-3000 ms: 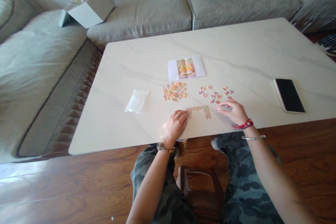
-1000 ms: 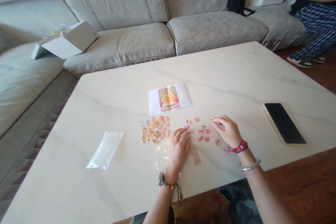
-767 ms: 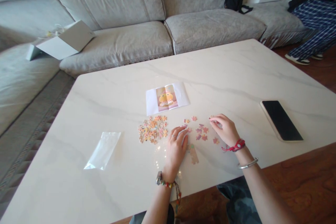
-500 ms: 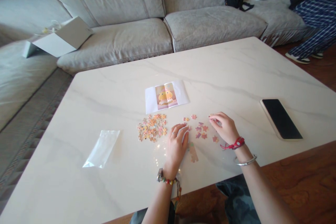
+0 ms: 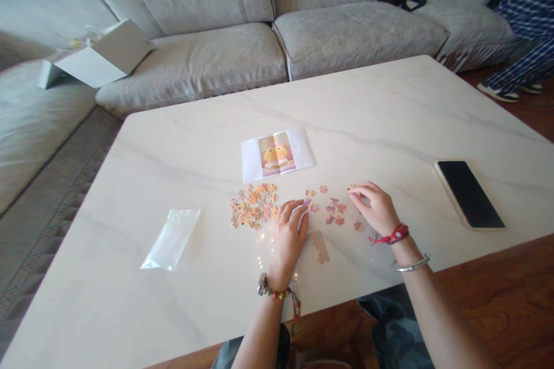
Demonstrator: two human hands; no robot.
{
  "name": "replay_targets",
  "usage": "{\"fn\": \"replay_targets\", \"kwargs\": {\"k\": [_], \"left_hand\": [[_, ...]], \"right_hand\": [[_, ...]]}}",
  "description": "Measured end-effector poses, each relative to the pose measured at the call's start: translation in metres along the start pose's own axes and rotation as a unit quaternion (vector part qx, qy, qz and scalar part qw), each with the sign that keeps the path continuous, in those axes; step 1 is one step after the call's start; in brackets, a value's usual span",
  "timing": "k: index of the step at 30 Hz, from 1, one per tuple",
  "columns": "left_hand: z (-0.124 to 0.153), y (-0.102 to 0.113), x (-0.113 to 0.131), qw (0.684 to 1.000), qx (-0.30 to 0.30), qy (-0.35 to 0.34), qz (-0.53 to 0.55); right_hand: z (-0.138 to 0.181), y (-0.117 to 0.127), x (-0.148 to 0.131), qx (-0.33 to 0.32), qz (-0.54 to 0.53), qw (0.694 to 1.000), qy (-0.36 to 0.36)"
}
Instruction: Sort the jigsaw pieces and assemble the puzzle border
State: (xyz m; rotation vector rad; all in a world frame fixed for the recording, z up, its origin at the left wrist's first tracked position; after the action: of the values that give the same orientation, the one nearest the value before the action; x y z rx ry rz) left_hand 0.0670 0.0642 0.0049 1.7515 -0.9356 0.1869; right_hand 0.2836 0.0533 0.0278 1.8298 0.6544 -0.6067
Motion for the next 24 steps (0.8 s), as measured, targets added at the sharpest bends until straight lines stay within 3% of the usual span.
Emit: {"fn": "replay_targets", "kwargs": {"k": [17,24], "left_hand": [[0.0,-0.004,0.001,1.0,0.004,-0.016,0.003],[0.0,-0.004,0.003,1.0,-0.008,-0.021,0.002]], "right_hand": [[0.004,0.009,0.009,-0.005,0.018,1.0,-0.018],[0.008,-0.007,0.009,-0.1,0.061,0.992,0.048]]}}
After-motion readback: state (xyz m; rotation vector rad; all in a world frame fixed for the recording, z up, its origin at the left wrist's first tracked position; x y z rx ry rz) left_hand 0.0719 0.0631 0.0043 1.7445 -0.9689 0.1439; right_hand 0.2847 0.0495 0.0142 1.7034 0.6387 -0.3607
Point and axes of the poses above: each hand's wrist, its own z-axis away from the middle knuckle, its own y-axis out of the back of the hand, x = y × z, the point moved 1 cm from there along -z, towards the middle knuckle, and after that the axes turned 3 degrees about -z, right-handed, at the moved point
